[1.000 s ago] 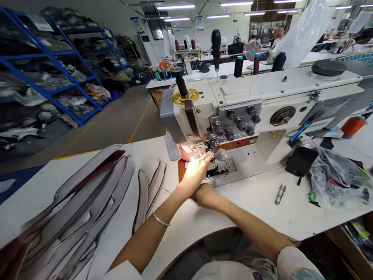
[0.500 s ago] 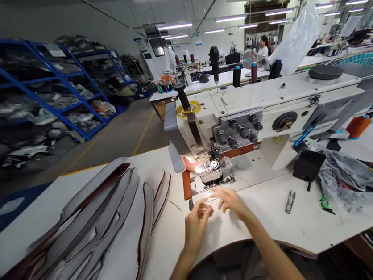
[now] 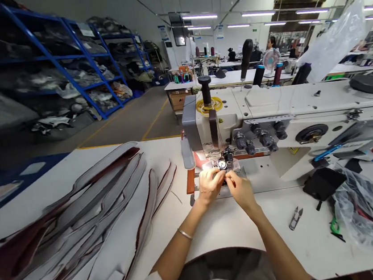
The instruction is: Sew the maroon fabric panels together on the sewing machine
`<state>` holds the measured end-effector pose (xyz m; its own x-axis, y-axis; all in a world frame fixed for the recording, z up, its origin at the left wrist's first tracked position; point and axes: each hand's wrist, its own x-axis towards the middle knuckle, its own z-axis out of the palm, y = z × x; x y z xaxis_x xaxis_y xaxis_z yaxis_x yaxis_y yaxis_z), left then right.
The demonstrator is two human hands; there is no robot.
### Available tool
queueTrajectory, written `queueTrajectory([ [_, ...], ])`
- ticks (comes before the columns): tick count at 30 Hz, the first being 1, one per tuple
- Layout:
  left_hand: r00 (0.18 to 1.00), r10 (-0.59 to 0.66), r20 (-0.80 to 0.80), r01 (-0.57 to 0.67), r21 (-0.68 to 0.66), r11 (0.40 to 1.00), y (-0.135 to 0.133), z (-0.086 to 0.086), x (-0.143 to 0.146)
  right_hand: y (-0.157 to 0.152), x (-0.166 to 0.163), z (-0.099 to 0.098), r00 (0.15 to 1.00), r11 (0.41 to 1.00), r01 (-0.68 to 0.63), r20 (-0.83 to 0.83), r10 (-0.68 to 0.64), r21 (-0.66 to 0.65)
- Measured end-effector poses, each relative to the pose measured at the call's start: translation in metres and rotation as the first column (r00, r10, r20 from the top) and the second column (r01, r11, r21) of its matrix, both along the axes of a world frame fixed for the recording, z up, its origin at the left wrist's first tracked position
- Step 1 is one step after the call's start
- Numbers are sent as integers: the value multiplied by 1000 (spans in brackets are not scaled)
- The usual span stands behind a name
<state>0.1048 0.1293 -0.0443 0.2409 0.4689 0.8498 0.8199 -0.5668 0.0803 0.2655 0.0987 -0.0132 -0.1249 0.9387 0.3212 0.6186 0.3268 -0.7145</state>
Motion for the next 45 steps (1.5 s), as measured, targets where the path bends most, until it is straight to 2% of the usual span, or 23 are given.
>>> queueTrajectory([
  [4,984,122,128,-125,16,992,6,-6,20,16,11,9,987,996,-74,149,67,39],
  [7,945,221,242,-225,-13,974,5,1,31,40,11,16,967,996,-27,255,4,86],
  [10,920,275,280,-247,-131,960,5,13,37,63,7,20,939,990,23,337,-69,140],
  [13,910,285,302,-216,-242,946,4,19,38,72,5,20,935,988,20,347,-72,151],
  [15,905,260,337,-173,-268,948,1,19,36,71,7,18,944,990,1,327,-48,143],
  [19,878,204,434,-100,-250,963,-6,16,33,65,11,14,945,988,-9,323,-41,153],
  [27,861,196,468,-86,-246,965,-8,21,35,72,10,17,947,985,17,315,-71,170],
  [31,797,130,589,66,-300,952,-25,17,34,53,23,19,967,979,58,231,-104,198],
  [33,726,116,677,198,-368,908,-37,15,35,29,26,14,981,977,86,157,-118,194],
  [34,665,109,739,313,-408,858,-43,14,36,14,26,10,987,980,88,120,-110,178],
  [35,582,110,805,458,-437,774,-47,14,36,-2,23,6,992,986,73,90,-87,152],
  [37,365,174,915,751,-399,526,-53,14,37,-33,14,-6,999,995,19,46,-24,99],
  [38,265,226,938,847,-338,411,-56,14,37,-46,11,-12,999,997,-8,34,6,72],
  [39,200,264,944,896,-285,340,-58,14,36,-56,10,-18,999,999,-29,25,28,37],
  [40,169,285,944,916,-257,307,-60,14,35,-64,13,-25,999,999,-33,18,33,-5],
  [42,200,275,941,905,-284,317,-67,14,32,-72,33,-40,999,995,46,20,-44,-90],
  [44,325,228,918,844,-391,369,-77,11,28,-77,70,-59,958,951,279,102,-267,-131],
  [45,401,208,892,797,-452,401,-83,8,27,-79,92,-68,882,883,454,197,-427,-120],
])
